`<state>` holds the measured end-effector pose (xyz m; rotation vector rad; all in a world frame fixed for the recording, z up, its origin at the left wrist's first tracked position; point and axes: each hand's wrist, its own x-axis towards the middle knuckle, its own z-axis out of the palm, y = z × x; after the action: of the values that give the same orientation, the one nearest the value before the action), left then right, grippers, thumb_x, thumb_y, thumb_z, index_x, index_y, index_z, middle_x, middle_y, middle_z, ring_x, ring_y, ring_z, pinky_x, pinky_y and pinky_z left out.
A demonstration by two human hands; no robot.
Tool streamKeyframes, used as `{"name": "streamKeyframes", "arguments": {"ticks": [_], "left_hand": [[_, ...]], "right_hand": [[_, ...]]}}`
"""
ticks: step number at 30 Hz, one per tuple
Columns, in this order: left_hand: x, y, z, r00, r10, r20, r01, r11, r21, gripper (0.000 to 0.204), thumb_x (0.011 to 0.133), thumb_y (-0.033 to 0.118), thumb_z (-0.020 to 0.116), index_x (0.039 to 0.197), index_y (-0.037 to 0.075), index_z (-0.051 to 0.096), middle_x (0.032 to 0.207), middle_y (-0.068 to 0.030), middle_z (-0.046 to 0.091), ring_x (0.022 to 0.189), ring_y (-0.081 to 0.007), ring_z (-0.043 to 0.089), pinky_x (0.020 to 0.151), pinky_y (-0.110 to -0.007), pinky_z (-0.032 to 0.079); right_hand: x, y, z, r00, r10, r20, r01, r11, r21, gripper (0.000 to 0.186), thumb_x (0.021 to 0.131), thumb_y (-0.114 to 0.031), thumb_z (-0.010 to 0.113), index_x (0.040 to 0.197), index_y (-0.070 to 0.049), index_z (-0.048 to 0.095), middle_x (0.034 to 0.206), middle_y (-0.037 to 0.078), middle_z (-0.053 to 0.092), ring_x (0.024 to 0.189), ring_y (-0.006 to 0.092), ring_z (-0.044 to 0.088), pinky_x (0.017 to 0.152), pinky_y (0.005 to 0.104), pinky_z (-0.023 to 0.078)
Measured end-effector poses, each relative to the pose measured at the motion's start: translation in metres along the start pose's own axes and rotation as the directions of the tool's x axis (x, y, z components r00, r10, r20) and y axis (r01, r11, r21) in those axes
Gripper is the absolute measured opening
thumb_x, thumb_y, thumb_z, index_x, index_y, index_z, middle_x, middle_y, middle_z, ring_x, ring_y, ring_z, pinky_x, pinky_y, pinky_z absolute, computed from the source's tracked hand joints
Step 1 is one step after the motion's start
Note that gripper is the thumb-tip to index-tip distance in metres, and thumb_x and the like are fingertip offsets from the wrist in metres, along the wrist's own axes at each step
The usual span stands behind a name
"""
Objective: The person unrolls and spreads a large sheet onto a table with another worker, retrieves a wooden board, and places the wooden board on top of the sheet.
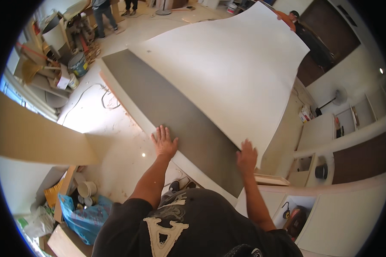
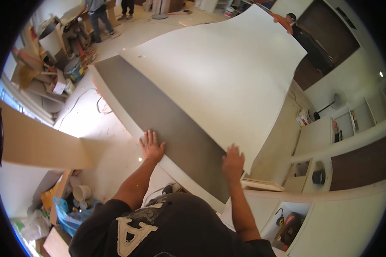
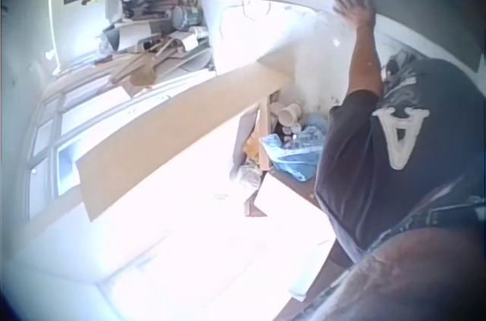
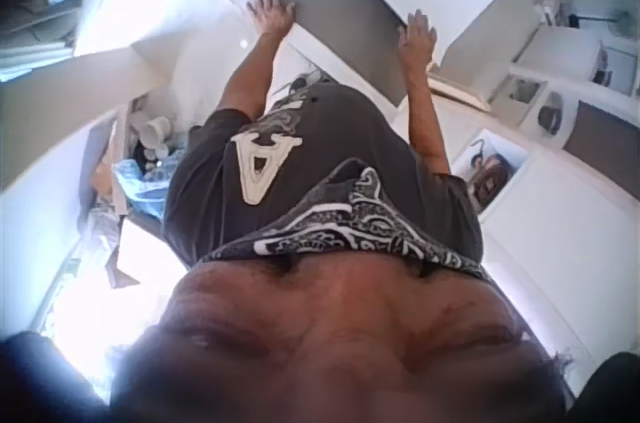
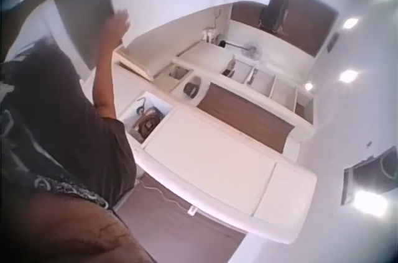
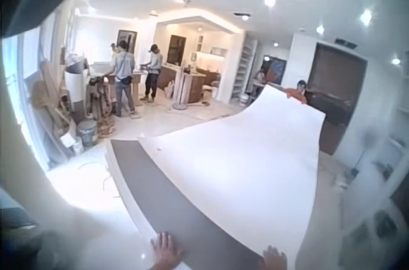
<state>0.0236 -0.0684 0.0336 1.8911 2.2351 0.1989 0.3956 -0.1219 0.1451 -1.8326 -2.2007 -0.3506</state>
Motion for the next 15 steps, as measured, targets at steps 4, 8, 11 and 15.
{"name": "streamKeyframes", "arguments": {"ticks": [4, 8, 11, 15], "left_hand": [[0.005, 0.017, -0.012, 0.999, -0.006, 0.041, 0.005, 1.0, 0.028, 0.076, 0.105, 0.054, 0.039, 0.163, 0.008, 0.026, 0.173, -0.0109, 0.014, 0.16, -0.0296, 0.007, 0.126, -0.059, 0.0], [0.002, 0.038, -0.014, 0.997, 0.019, 0.079, -0.023, 0.998, 0.058, 0.074, 0.105, 0.054, 0.037, 0.163, 0.009, 0.025, 0.173, -0.008, 0.013, 0.16, -0.0291, 0.006, 0.126, -0.058, -0.001], [-0.002, 0.039, -0.002, 0.999, 0.004, 0.051, -0.012, 0.99, 0.14, 0.075, 0.105, 0.054, 0.038, 0.163, 0.008, 0.025, 0.173, -0.0095, 0.013, 0.16, -0.0283, 0.005, 0.126, -0.058, -0.001], [-0.008, 0.059, 0.0, 0.999, -0.01, 0.054, 0.001, 0.985, 0.171, 0.075, 0.105, 0.053, 0.039, 0.163, 0.007, 0.024, 0.173, -0.0111, 0.012, 0.16, -0.0275, 0.005, 0.126, -0.057, -0.001]], "right_hand": [[-0.08, -0.02, 0.012, 0.986, 0.071, 0.15, -0.082, 0.994, 0.068, 0.055, 0.093, -0.027, 0.069, 0.141, -0.003, 0.055, 0.154, 0.019, 0.049, 0.146, 0.0375, 0.04, 0.117, 0.0609, 0.029], [-0.154, -0.015, 0.016, 0.912, 0.153, 0.381, -0.237, 0.954, 0.183, 0.06, 0.094, -0.035, 0.067, 0.144, -0.004, 0.053, 0.157, 0.019, 0.044, 0.149, 0.0386, 0.035, 0.118, 0.062, 0.026], [-0.173, -0.005, 0.0, 0.857, 0.161, 0.489, -0.302, 0.927, 0.224, 0.065, 0.095, -0.041, 0.066, 0.147, -0.005, 0.05, 0.161, 0.018, 0.038, 0.151, 0.0374, 0.031, 0.12, 0.0618, 0.024], [-0.198, 0.018, 0.003, 0.88, 0.146, 0.451, -0.288, 0.921, 0.262, 0.07, 0.095, -0.047, 0.065, 0.15, -0.006, 0.047, 0.164, 0.017, 0.035, 0.152, 0.0359, 0.031, 0.12, 0.0618, 0.024]]}}
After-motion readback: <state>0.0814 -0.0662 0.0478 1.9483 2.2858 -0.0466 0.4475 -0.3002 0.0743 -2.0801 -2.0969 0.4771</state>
